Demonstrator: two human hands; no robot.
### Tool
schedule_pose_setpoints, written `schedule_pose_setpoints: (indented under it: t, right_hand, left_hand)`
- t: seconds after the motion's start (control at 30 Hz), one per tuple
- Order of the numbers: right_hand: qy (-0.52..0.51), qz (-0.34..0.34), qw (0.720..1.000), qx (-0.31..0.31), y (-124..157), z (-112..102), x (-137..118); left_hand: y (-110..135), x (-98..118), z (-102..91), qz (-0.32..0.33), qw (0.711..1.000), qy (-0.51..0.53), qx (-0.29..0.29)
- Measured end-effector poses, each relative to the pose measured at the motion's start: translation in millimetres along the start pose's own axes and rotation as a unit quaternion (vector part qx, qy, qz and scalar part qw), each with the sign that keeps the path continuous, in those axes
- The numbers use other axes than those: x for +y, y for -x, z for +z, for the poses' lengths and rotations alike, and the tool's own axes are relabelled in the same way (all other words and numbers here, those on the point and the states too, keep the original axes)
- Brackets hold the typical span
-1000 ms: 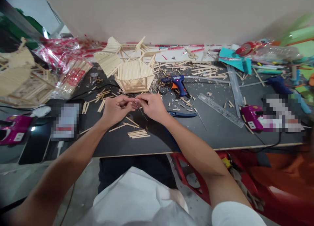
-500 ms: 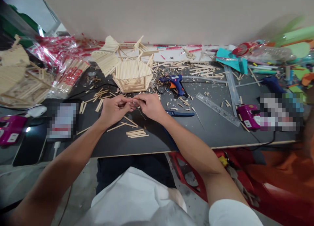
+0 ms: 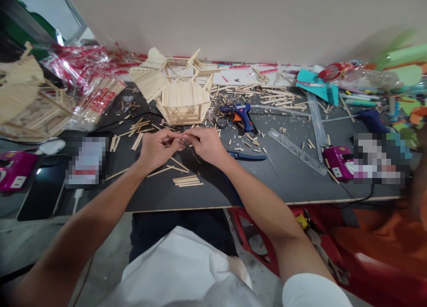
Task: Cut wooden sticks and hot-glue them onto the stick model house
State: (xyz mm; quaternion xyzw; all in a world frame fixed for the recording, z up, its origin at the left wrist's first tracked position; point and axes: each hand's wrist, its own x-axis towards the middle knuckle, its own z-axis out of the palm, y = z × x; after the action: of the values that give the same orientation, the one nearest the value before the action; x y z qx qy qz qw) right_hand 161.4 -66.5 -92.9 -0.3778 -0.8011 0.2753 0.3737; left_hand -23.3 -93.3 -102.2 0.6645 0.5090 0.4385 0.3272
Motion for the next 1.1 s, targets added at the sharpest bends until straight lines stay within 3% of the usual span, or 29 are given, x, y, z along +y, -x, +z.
schedule_pose_setpoints:
  t: [0.17, 0.37, 0.47, 0.67, 0.93, 1.1]
  right_hand:
    - [-0.035, 0.037, 0.999, 0.019, 0, 0, -2]
    - [-0.175, 0.088, 0.98, 0.042, 1, 5, -5]
    - [-0.183, 0.078, 0.979, 0.038, 1, 7, -7]
    - [-0.088, 0.035, 0.995, 0.024, 1, 5, -11]
    - [-0.092, 0.053, 0.992, 0.075, 3, 10, -5]
    - [-0.141, 0.035, 0.988, 0.053, 3, 9, -4]
  left_hand:
    - [-2, 6, 2.5, -0.031, 0.993, 0.117, 0.012]
    - [-9, 4, -0.4, -0.071, 0.967, 0.245, -0.005]
    - [-9, 2, -0.3, -0.059, 0.966, 0.252, 0.007]
    - [-10, 1, -4.2, -0.034, 0.963, 0.264, 0.034]
    - [-10, 2, -7.1, -0.011, 0.974, 0.226, -0.017]
    - [-5, 8, -7.1, -0.033, 0.983, 0.169, -0.067]
